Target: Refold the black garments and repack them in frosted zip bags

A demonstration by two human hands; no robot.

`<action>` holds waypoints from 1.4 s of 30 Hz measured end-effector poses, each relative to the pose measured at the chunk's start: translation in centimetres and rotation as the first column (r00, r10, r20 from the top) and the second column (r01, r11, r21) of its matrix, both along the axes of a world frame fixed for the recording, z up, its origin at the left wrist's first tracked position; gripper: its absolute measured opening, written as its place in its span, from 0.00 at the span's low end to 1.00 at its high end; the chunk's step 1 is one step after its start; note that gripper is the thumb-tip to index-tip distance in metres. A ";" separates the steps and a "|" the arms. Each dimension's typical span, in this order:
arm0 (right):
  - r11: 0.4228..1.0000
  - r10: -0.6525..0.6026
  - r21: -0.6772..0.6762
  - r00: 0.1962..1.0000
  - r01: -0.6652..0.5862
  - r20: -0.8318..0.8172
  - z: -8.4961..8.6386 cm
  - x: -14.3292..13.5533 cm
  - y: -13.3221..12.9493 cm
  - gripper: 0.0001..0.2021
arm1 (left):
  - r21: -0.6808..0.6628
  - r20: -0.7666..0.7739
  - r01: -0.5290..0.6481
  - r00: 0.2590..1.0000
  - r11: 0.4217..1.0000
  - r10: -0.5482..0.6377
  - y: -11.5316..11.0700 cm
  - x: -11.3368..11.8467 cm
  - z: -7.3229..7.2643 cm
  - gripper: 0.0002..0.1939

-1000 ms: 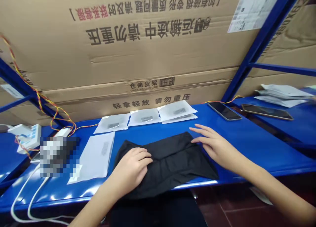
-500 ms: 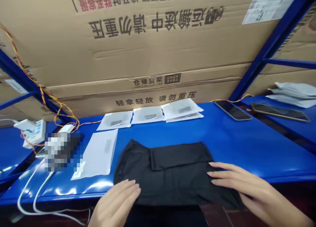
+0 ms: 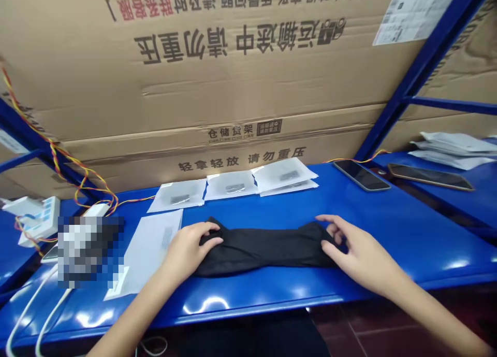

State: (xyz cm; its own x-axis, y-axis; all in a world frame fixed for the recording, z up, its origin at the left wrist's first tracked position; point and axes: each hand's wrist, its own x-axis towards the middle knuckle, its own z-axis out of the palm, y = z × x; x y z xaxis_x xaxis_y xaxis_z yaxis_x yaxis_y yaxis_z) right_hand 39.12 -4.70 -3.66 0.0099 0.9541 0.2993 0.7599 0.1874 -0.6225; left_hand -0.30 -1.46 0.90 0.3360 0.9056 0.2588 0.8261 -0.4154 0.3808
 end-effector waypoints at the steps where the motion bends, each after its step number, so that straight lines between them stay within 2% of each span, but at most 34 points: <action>1: 0.999 -0.039 0.037 0.999 0.038 0.017 0.0 -0.4 -0.1 0.19 | 0.036 -0.020 0.014 1.000 0.999 -0.013 0.0 0.2 0.1 0.11; 5: 0.985 -0.108 0.147 0.989 0.092 0.099 -0.2 -2.0 0.3 0.19 | 0.256 -0.039 0.070 0.997 0.964 -0.062 -1.1 2.4 1.0 0.12; 7: 0.977 -0.109 0.197 0.982 0.078 0.155 -0.6 -2.6 0.6 0.16 | 0.300 -0.041 0.139 0.990 0.944 -0.133 -2.3 4.1 0.8 0.12; 10: 0.961 -0.137 0.265 0.968 0.078 0.211 -1.2 -3.1 0.3 0.11 | 0.254 -0.122 0.274 0.960 0.927 -0.251 -3.9 6.3 -0.8 0.16; 14: 0.954 -0.176 0.288 0.929 0.079 0.326 -1.4 -3.9 -0.8 0.20 | 0.139 -0.206 0.338 0.929 0.931 -0.306 -5.2 6.8 -2.9 0.29; 16: 0.944 -0.213 0.315 0.910 0.098 0.356 -1.4 -4.3 -1.3 0.19 | 0.099 -0.207 0.322 0.932 0.942 -0.297 -5.4 6.3 -3.1 0.33; 19: 0.916 -0.290 0.366 0.900 0.163 0.324 -1.5 -4.6 -1.9 0.16 | 0.072 -0.208 0.311 0.934 0.948 -0.290 -5.8 5.7 -2.7 0.35; 23: 0.899 -0.340 0.375 0.898 0.225 0.278 -1.7 -4.2 -2.2 0.18 | 0.058 -0.221 0.295 0.936 0.954 -0.275 -6.5 5.3 -2.4 0.31; 26: 0.895 -0.352 0.376 0.898 0.240 0.264 -2.0 -3.9 -2.1 0.18 | 0.080 -0.219 0.253 0.948 0.964 -0.231 -6.9 4.8 -2.9 0.29; 31: 0.907 -0.360 0.341 0.877 0.248 0.319 -3.0 -3.0 -1.5 0.15 | 0.110 -0.228 0.150 0.966 0.982 -0.122 -7.2 2.9 -4.0 0.34; 34: 0.912 -0.353 0.347 0.848 0.218 0.394 -3.6 -2.4 -1.2 0.13 | 0.136 -0.233 0.059 0.972 0.989 -0.026 -7.2 1.8 -4.7 0.35; 37: 0.918 -0.319 0.363 0.844 0.161 0.432 -3.6 -2.3 -1.1 0.13 | 0.155 -0.225 0.013 0.974 0.988 0.023 -7.4 1.4 -5.2 0.34; 39: 0.919 -0.300 0.369 0.858 0.142 0.416 -3.3 -2.6 -1.3 0.13 | 0.158 -0.221 0.006 0.975 0.987 0.029 -7.5 1.5 -5.3 0.33; 42: 0.897 -0.320 0.399 0.903 0.191 0.287 -2.5 -3.4 -1.8 0.12 | 0.180 -0.175 -0.004 0.984 0.984 0.036 -7.6 1.6 -5.0 0.31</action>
